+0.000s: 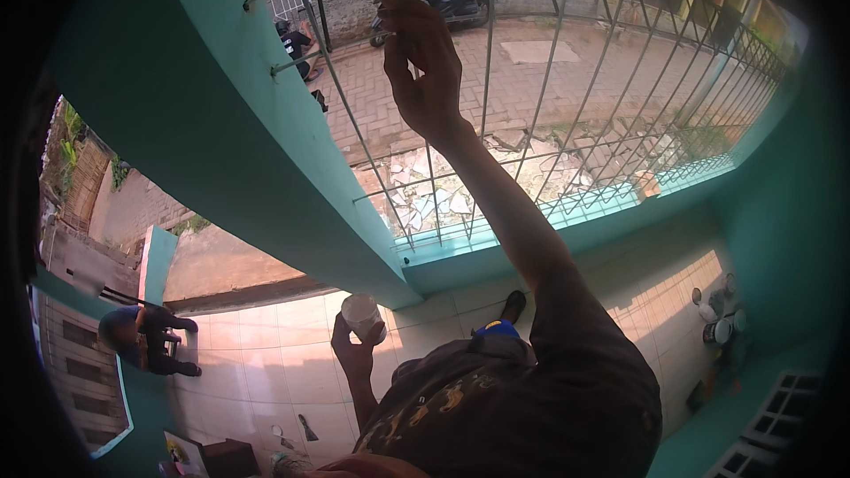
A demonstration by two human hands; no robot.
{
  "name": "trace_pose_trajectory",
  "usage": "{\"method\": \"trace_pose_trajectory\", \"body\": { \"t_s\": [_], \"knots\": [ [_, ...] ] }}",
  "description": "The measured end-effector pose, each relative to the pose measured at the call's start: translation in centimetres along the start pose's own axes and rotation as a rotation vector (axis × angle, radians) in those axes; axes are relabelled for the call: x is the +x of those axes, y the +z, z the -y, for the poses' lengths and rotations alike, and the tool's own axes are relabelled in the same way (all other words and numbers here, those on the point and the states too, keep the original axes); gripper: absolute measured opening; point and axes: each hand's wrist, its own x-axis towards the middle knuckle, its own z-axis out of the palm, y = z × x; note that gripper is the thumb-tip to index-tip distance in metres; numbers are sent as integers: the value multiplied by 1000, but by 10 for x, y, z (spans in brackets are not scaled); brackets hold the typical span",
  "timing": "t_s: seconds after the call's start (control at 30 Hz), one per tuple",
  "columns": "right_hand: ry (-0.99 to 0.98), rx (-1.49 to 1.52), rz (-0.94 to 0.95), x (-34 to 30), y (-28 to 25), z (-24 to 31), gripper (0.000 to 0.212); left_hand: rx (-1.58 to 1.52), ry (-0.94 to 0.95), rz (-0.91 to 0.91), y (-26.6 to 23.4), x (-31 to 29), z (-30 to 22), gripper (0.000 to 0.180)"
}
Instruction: The person paints a metal railing using a paintbrush and a small container of white paint. They repeatedly dip the brush into the container and apply paint to the vertical bars of the railing on a balcony.
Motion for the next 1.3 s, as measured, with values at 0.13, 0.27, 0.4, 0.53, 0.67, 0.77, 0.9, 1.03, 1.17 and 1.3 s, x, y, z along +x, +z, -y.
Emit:
{"method": "trace_pose_trajectory", "body": {
  "t_s": [0.13, 0.27, 0.4, 0.53, 0.67, 0.77, 0.9, 1.03, 1.17, 1.3],
  "knots": [
    [37, -51, -32, -10, 5, 9, 26, -7, 2, -4, -1, 0, -3, 61],
    [11, -34, -61, -13, 12, 9, 26, -35, 5, -2, 0, 0, -1, 61],
    [14, -27, -41, -12, 10, 1, 27, -8, 12, 7, 1, -1, -2, 61],
    [-13, -58, -89, -17, 10, 5, 28, 8, -6, 11, 1, -1, -3, 61],
    [-45, -11, -97, -10, 10, 0, 27, -11, -17, 1, 2, -2, -4, 61],
    [-25, -57, -85, -14, 8, 3, 25, -15, -3, 2, 3, -4, -3, 60],
    [25, -7, -63, -13, 3, 14, 23, -23, -25, -14, 2, -6, -5, 60],
    [4, -95, -2, 7, -1, 10, 19, -55, -41, -7, 3, -7, -8, 60],
    [-19, -77, -39, 17, 1, 14, 18, -35, -8, -21, 3, -8, -2, 59],
    [-27, -133, -37, 11, -1, 22, 20, -50, -12, -25, 3, -8, -6, 51]
  ]
}}
